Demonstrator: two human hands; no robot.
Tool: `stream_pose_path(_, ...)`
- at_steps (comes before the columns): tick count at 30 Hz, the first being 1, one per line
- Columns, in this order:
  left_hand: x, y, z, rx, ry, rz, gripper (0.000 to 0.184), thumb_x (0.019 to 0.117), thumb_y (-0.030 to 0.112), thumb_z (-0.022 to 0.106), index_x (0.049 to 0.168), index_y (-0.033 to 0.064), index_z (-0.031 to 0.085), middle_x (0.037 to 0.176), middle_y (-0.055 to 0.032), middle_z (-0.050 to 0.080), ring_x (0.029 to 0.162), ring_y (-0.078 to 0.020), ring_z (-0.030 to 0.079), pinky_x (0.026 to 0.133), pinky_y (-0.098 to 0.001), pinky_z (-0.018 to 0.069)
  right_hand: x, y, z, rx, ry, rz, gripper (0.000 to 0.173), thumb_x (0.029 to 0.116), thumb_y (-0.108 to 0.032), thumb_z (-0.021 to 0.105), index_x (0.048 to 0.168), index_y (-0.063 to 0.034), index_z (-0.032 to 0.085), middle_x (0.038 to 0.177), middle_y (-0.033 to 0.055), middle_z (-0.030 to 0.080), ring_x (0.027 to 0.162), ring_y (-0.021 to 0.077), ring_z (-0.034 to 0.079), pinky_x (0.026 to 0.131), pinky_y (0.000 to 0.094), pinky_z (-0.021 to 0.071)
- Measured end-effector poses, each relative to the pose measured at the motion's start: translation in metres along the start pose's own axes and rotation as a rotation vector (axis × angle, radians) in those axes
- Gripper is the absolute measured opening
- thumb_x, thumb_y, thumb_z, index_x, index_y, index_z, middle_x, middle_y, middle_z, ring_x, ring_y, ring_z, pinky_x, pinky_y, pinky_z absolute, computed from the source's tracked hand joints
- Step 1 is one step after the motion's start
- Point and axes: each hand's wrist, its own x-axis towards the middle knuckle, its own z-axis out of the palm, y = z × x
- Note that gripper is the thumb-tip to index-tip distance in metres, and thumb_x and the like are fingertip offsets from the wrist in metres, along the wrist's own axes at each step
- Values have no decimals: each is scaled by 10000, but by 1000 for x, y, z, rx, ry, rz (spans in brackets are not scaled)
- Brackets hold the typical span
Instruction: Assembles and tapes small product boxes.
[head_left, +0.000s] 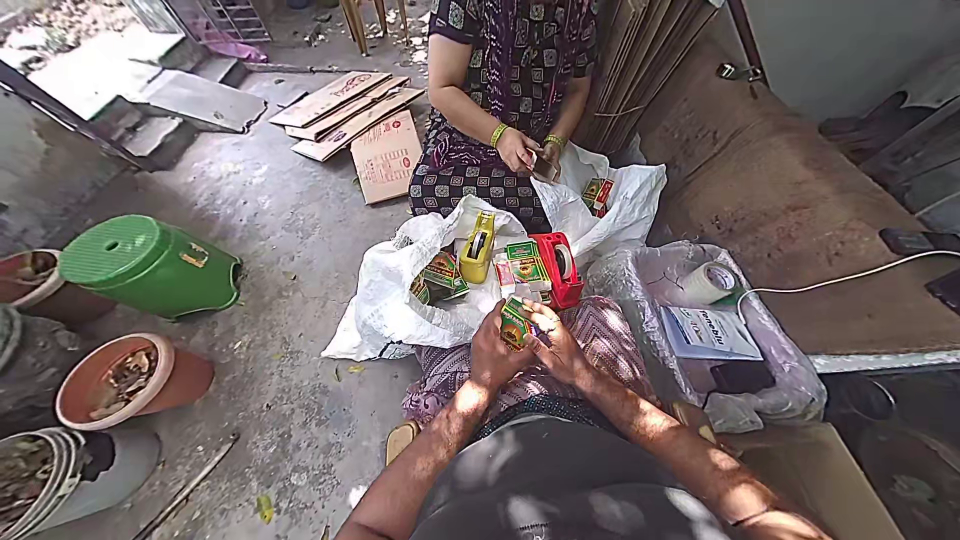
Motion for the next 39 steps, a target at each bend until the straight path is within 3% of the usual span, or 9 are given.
stream_pose_path(7, -5, 8, 4, 2, -6, -34, 1021, 657, 457, 888, 1457, -39, 493, 1239, -123, 702, 1091, -158, 701, 973, -382, 584, -1, 7, -9, -76, -13, -3, 395, 1064, -290, 511, 1372, -92, 657, 1487, 119, 564, 1378, 196, 534, 1158, 394, 451)
stream_pose_path(10, 5, 3, -1, -259, -134, -24, 1055, 697, 378, 909, 1535, -8, 398, 1372, -129, 627, 1173, -157, 660, 1023, -359, 564, 5, 12, -19, -7, -46, -29, 359, 1056, -240, 516, 1325, -66, 679, 1477, 163, 556, 1365, 228, 542, 1144, 401, 464)
stream_pose_path(13, 17, -4, -9, -697, -320, -63, 601, 874, 94, 802, 1389, -52, 527, 1246, -176, 683, 1041, -266, 725, 912, -433, 637, 9, 18, -32, 98, -110, -58, 337, 1059, -216, 510, 1279, -48, 701, 1415, 181, 569, 1323, 227, 550, 1113, 395, 485)
stream_pose_path(16, 23, -9, -14, -771, -363, -67, 295, 943, -6, 665, 1230, -72, 659, 1138, -181, 730, 962, -279, 744, 858, -437, 644, 11, 26, -43, 193, -156, -60, 310, 1046, -210, 552, 1252, -41, 712, 1381, 165, 594, 1294, 220, 566, 1093, 391, 497)
stream_pose_path(22, 20, -15, -4, -593, 12, 17, 270, 868, 35, 779, 1124, -44, 745, 1209, -205, 693, 1020, -276, 731, 855, -399, 660, 34, 81, -72, -71, 497, 359, 192, 982, -200, 666, 1039, -37, 750, 911, 63, 754, 803, 127, 713, 772, 335, 603)
stream_pose_path(26, 22, -19, -2, -527, 76, 28, 293, 892, 82, 782, 1156, -38, 740, 1219, -203, 696, 1047, -263, 732, 862, -375, 659, 53, 123, -103, -86, 351, 776, 366, 1065, -267, 535, 1318, -19, 627, 1170, 170, 702, 1083, 263, 668, 984, 472, 512)
stream_pose_path(32, 19, -20, 1, -510, 39, 36, 271, 916, 82, 760, 1164, -26, 740, 1209, -187, 703, 1047, -246, 730, 857, -363, 658, 69, 124, -108, 205, 326, 885, 399, 897, -81, 761, 1279, -62, 645, 995, 105, 744, 892, 176, 698, 830, 377, 557)
stream_pose_path(36, 19, -21, 1, -526, 61, 64, 243, 908, 83, 764, 1127, -22, 751, 1186, -182, 708, 1006, -246, 738, 823, -368, 666, 54, 133, -106, 513, 564, 759, 269, 937, -52, 710, 1203, -43, 676, 995, 85, 725, 806, 140, 642, 686, 295, 513)
stream_pose_path(39, 18, -21, 1, -546, 59, 50, 226, 899, 90, 769, 1091, -27, 759, 1215, -199, 697, 1029, -264, 731, 820, -375, 664, 40, 119, -109, 418, 477, 727, 283, 932, -26, 704, 1214, -21, 681, 975, 79, 732, 790, 110, 654, 658, 253, 511)
